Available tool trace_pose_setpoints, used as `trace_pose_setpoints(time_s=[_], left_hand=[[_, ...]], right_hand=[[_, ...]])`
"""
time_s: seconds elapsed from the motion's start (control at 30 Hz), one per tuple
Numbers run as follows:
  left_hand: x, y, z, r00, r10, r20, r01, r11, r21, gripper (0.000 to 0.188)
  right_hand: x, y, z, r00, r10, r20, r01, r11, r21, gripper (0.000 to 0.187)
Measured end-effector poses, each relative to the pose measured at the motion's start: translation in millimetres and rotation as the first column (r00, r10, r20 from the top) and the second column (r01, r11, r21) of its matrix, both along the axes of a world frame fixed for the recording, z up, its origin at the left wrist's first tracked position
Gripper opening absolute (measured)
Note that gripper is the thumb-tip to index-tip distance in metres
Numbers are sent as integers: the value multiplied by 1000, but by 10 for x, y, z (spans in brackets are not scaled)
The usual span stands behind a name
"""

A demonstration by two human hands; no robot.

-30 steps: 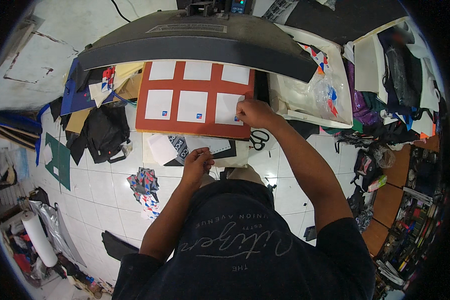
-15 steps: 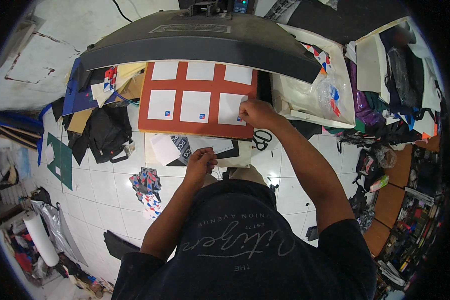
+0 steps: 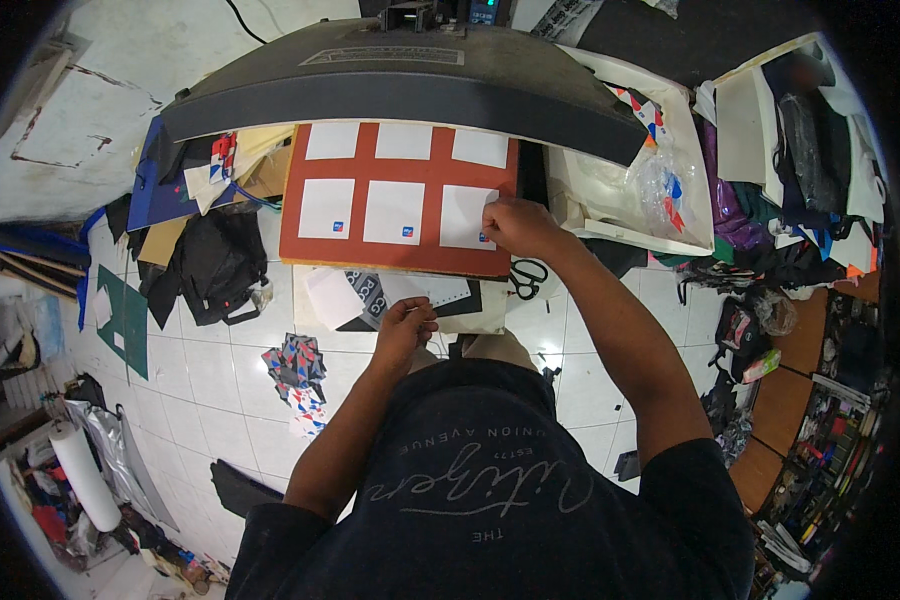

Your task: The person positions small labels on a heat press plate, uses shears to cut a strip of different labels into individual pieces, and places them back onto the press for heat transfer.

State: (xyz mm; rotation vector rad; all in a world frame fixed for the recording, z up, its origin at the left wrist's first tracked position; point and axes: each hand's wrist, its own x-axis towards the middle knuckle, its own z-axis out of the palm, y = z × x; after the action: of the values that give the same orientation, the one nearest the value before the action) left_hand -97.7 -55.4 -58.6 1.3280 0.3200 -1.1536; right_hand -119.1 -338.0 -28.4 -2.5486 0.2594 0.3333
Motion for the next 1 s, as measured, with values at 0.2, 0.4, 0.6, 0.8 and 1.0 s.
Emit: trace_pose_setpoints(time_s=[0.2, 0.4, 0.6, 0.8, 1.0], left_hand=[[14, -16, 5, 1000, -14, -1, 14, 999, 40, 21], [0, 4, -82, 999, -38, 24, 38, 999, -3, 18], [12, -41, -74, 999, -38, 8, 38, 999, 29, 20], [34, -52, -17, 999, -33, 6, 33, 999, 8, 23], [37, -44, 97, 997, 30, -77, -37, 995, -92, 32]], right_hand=[[0, 18, 27, 1000, 0, 11, 0, 999, -36, 15], [-58, 83, 44, 995, -51, 81, 55, 997, -47, 14], [-84, 121, 15, 989, -81, 123, 91, 992, -82, 12], [-119, 119, -37, 970, -54, 239, 83, 990, -113, 13], [-174, 67, 254, 951, -273, 144, 266, 962, 61, 17]])
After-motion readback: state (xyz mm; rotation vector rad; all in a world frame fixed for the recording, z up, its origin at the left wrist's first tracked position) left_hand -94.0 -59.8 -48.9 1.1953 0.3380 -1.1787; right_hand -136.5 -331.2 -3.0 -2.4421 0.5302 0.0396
